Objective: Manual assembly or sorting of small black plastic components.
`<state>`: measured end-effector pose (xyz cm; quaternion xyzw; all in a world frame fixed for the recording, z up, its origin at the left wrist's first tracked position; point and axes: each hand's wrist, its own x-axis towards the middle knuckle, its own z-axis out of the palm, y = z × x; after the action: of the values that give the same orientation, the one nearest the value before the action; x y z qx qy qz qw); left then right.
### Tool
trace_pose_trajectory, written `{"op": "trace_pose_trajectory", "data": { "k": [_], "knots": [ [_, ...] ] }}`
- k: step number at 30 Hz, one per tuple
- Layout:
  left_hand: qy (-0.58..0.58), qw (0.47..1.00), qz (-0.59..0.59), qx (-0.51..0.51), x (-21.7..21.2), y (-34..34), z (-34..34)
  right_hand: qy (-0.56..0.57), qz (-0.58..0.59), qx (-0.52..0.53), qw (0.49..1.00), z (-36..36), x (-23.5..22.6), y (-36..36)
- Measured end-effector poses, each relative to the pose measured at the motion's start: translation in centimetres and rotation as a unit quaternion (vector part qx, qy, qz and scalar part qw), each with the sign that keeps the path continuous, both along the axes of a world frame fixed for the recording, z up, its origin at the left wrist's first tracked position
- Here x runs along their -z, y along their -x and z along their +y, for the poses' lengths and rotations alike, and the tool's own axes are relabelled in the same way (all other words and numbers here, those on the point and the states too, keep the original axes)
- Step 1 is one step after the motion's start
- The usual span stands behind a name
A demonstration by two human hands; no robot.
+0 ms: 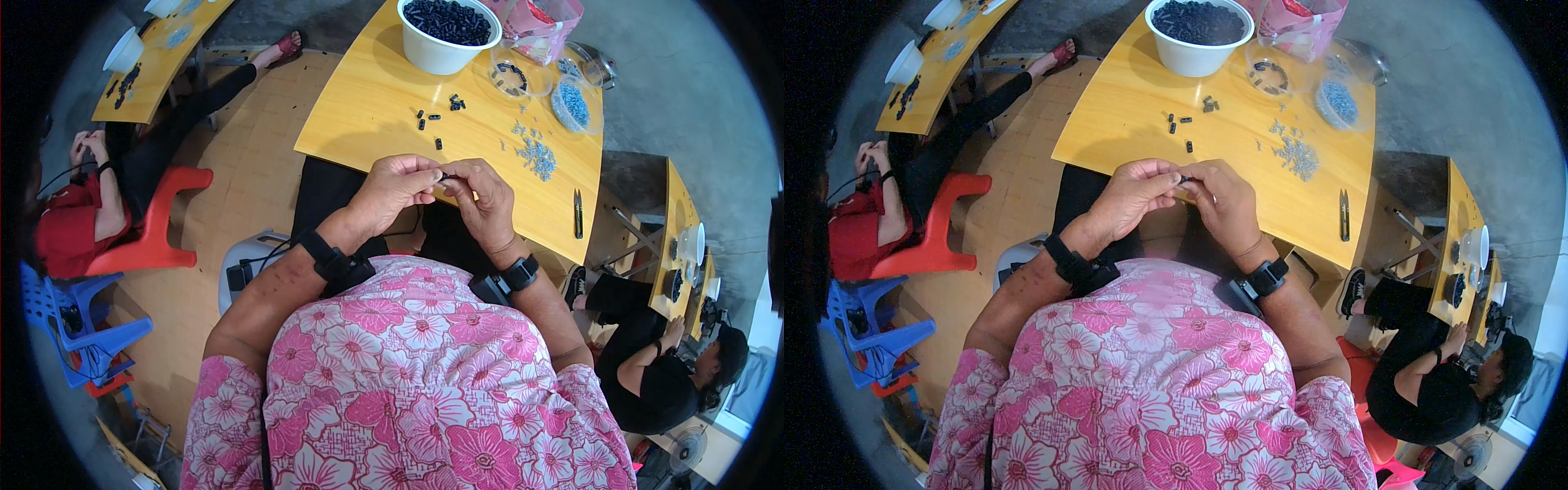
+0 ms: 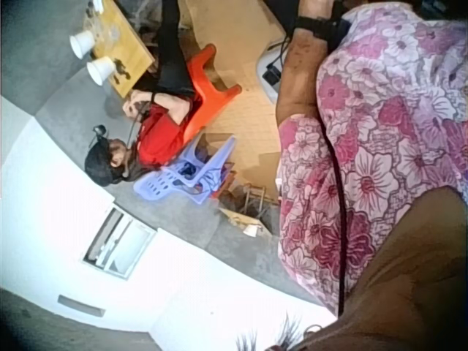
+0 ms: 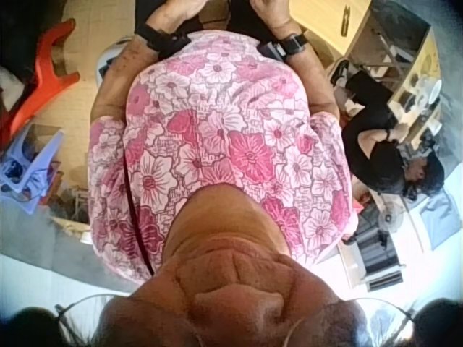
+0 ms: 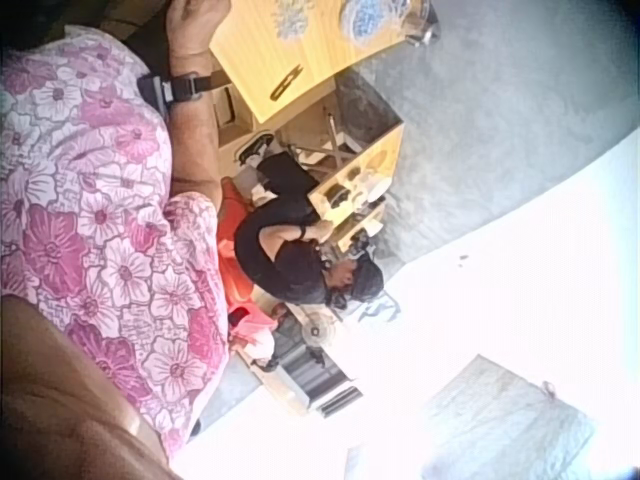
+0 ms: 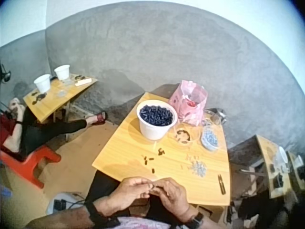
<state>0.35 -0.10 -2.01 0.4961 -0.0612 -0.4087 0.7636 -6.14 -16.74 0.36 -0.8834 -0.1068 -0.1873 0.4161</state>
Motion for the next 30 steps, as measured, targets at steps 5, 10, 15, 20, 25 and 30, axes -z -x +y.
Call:
{"op": "trace_pose_trajectory", "data": {
  "k": [5,10,15,20,25,30],
  "knots": [
    [0.018,1.000,0.008,-0.010,-0.1,-0.1,-0.1,-0.198,0.097,0.061,0.973,0.6,0.2,0.2],
    [0.009,1.000,-0.005,0.002,-0.1,-0.2,-0.1,-0.241,0.128,0.031,0.962,-0.3,0.8,-0.4],
    [-0.009,1.000,0.002,0.022,-0.7,-0.2,0.1,-0.249,0.131,0.022,0.959,-0.3,0.6,-0.2],
    [-0.016,0.998,-0.012,0.051,-0.6,-0.3,0.2,-0.233,0.140,0.017,0.962,-0.4,0.6,-0.1],
    [0.000,1.000,0.003,0.016,-0.7,-0.1,0.1,-0.207,0.099,0.001,0.973,-0.4,0.5,0.1],
    [0.004,0.999,0.033,0.012,-0.4,-0.1,0.3,-0.153,0.069,0.000,0.986,-0.4,0.2,0.1]
  ]
}}
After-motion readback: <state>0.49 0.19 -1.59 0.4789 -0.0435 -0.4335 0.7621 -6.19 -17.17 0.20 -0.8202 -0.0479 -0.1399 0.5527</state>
